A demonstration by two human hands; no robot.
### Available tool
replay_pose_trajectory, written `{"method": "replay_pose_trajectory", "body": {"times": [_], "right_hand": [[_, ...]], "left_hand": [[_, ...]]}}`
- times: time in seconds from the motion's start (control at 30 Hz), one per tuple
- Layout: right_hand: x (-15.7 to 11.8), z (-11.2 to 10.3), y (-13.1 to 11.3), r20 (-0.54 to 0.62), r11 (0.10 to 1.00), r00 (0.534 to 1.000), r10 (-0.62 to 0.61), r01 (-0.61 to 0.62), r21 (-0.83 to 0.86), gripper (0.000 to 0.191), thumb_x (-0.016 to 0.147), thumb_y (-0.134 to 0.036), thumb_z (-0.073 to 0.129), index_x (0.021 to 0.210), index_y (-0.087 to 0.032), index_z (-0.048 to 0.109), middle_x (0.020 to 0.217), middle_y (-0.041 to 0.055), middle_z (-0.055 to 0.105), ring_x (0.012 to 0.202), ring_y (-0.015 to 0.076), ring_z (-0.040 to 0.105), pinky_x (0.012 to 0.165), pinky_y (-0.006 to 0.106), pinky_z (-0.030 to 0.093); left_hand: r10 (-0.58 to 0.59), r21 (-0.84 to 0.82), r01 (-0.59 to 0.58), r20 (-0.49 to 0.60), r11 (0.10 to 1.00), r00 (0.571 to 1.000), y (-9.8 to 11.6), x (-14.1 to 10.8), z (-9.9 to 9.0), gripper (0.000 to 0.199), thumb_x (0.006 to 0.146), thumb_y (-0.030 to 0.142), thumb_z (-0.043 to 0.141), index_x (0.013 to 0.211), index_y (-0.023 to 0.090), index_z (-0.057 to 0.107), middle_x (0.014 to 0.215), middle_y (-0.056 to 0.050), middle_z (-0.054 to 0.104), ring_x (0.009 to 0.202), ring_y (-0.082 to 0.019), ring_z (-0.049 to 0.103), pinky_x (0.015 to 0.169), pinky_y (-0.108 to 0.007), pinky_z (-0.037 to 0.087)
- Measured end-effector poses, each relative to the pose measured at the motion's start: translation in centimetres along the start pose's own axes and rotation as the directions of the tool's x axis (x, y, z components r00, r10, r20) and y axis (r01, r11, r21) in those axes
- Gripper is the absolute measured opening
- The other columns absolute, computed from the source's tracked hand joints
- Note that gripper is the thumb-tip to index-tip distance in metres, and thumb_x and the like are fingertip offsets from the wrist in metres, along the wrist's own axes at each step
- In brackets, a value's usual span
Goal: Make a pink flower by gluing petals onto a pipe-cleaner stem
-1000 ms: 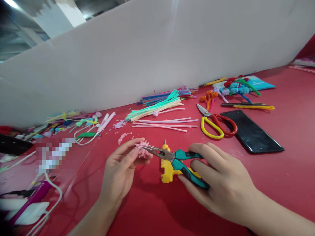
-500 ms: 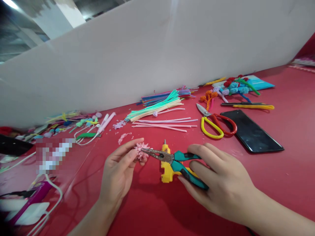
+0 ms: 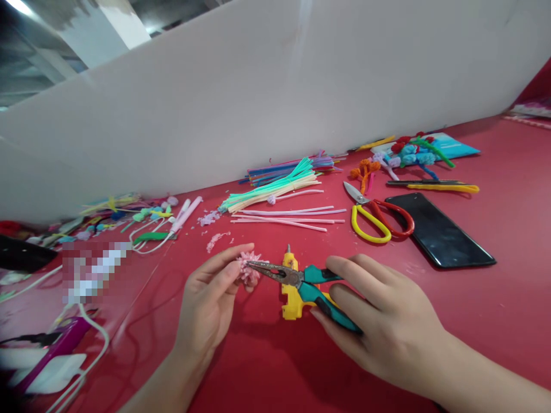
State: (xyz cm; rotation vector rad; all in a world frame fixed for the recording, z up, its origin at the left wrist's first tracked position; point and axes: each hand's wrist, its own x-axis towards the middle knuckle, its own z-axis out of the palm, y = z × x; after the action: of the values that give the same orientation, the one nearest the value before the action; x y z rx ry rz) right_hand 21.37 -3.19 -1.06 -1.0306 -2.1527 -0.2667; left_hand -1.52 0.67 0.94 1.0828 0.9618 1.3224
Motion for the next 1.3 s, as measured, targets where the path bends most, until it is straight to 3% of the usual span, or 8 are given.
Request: {"method": "replay_pose_trajectory", "body": {"times": [0.43, 0.77, 1.03, 1.17, 1.3], "right_hand": [[0.06, -0.01, -0.13, -0.008, 1.000, 1.000, -0.028, 0.028, -0.010, 0.008, 0.086, -0.018, 0.056, 0.078, -0.018, 0.056, 0.097, 0.0106, 0.062, 0.080, 0.0202, 0.058, 0.071, 0.033, 0.047], [-0.34, 0.01, -0.05, -0.020, 0.979, 0.993, -0.115, 0.110, -0.172, 0.010, 0.084, -0.016, 0.057, 0.075, -0.017, 0.058, 0.101, 0.0122, 0.062, 0.080, 0.0226, 0.053, 0.071, 0.036, 0.044], [-0.65, -0.09, 0.16, 0.070, 0.912, 0.970, -0.231, 0.241, -0.333, 0.012, 0.086, -0.013, 0.051, 0.084, -0.017, 0.062, 0.101, 0.0128, 0.065, 0.077, 0.0253, 0.053, 0.064, 0.038, 0.040], [-0.59, 0.04, 0.15, 0.015, 0.947, 0.988, -0.154, 0.152, -0.282, 0.008, 0.085, -0.020, 0.057, 0.079, -0.017, 0.061, 0.100, 0.0119, 0.063, 0.078, 0.0229, 0.055, 0.066, 0.037, 0.043], [-0.22, 0.18, -0.01, -0.042, 0.982, 0.999, -0.033, 0.024, -0.189, 0.008, 0.083, -0.025, 0.061, 0.079, -0.018, 0.060, 0.100, 0.0107, 0.060, 0.078, 0.0205, 0.058, 0.069, 0.034, 0.046]], "left_hand": [[0.026, -0.044, -0.024, 0.044, 0.999, 0.999, -0.07, -0.04, -0.09, 0.019, 0.080, 0.019, 0.066, 0.097, 0.018, 0.073, 0.073, -0.002, 0.067, 0.061, -0.010, 0.062, 0.057, -0.020, 0.051], [0.017, -0.015, -0.016, 0.062, 1.000, 0.998, 0.19, -0.25, 0.27, 0.015, 0.076, 0.017, 0.069, 0.091, 0.018, 0.072, 0.067, 0.000, 0.066, 0.057, -0.008, 0.060, 0.056, -0.018, 0.050], [-0.039, -0.008, 0.040, 0.053, 0.999, 0.998, 0.11, -0.24, 0.30, 0.011, 0.078, 0.020, 0.069, 0.088, 0.017, 0.071, 0.065, 0.001, 0.066, 0.053, -0.006, 0.058, 0.051, -0.015, 0.048], [-0.050, -0.009, 0.051, 0.069, 0.999, 0.996, 0.12, -0.16, 0.27, 0.015, 0.080, 0.021, 0.067, 0.095, 0.017, 0.069, 0.068, 0.000, 0.067, 0.058, -0.009, 0.063, 0.055, -0.018, 0.052], [-0.020, -0.029, 0.020, 0.000, 0.999, 1.000, -0.01, 0.18, 0.18, 0.017, 0.080, 0.020, 0.067, 0.097, 0.018, 0.066, 0.076, 0.000, 0.067, 0.066, -0.011, 0.066, 0.063, -0.023, 0.056]]}}
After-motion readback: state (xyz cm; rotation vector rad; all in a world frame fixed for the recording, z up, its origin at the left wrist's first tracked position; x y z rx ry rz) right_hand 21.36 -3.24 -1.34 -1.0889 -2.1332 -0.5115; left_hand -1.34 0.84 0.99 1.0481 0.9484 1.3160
